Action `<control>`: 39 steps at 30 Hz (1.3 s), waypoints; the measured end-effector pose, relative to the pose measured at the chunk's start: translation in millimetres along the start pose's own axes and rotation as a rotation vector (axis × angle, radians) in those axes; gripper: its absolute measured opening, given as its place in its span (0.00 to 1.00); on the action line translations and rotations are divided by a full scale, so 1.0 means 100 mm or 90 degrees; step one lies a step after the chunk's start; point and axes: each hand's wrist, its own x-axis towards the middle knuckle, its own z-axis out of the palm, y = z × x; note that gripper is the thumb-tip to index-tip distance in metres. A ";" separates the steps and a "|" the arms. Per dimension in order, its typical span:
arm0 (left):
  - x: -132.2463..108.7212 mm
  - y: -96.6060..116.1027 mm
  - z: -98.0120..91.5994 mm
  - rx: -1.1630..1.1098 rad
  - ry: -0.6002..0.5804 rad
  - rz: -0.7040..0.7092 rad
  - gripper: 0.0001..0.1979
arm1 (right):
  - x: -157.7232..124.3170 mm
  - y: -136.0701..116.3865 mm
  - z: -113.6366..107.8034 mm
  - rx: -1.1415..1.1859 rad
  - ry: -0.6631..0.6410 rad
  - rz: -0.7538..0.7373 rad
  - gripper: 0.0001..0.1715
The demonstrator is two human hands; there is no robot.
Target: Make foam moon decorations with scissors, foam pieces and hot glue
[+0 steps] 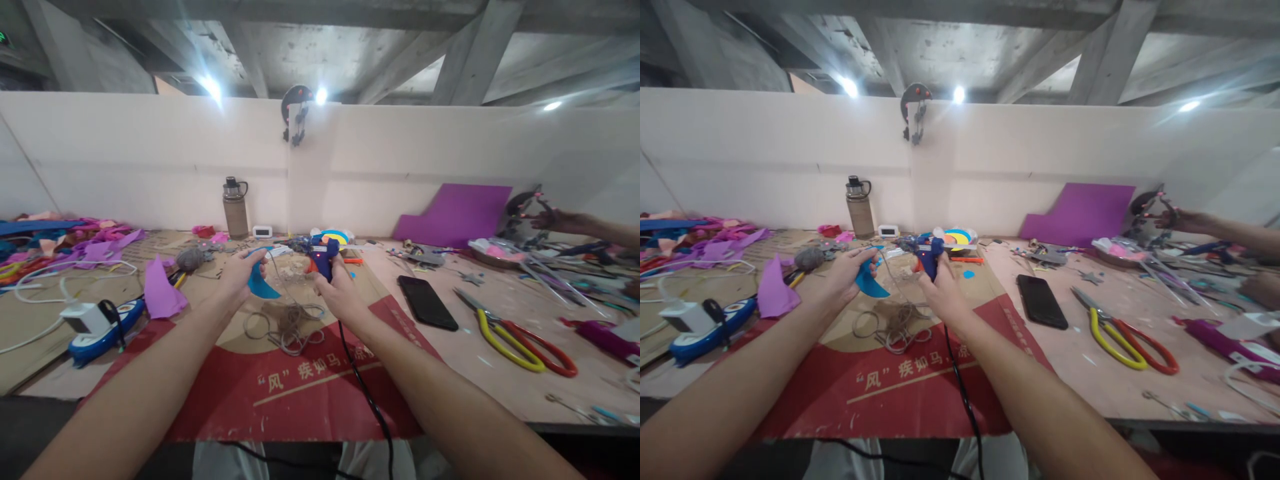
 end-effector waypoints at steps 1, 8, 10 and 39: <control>0.01 0.00 0.00 -0.007 -0.002 -0.008 0.11 | 0.03 0.03 0.00 0.042 0.000 0.057 0.19; 0.04 -0.04 -0.02 -0.041 -0.051 -0.059 0.11 | 0.19 0.36 -0.01 0.029 -0.040 0.304 0.07; 0.03 -0.04 -0.02 -0.028 -0.057 -0.052 0.11 | 0.21 0.43 -0.02 -0.029 -0.068 0.333 0.05; 0.00 -0.09 -0.01 0.067 -0.039 0.025 0.19 | 0.08 0.39 -1.10 -0.489 0.015 0.042 0.13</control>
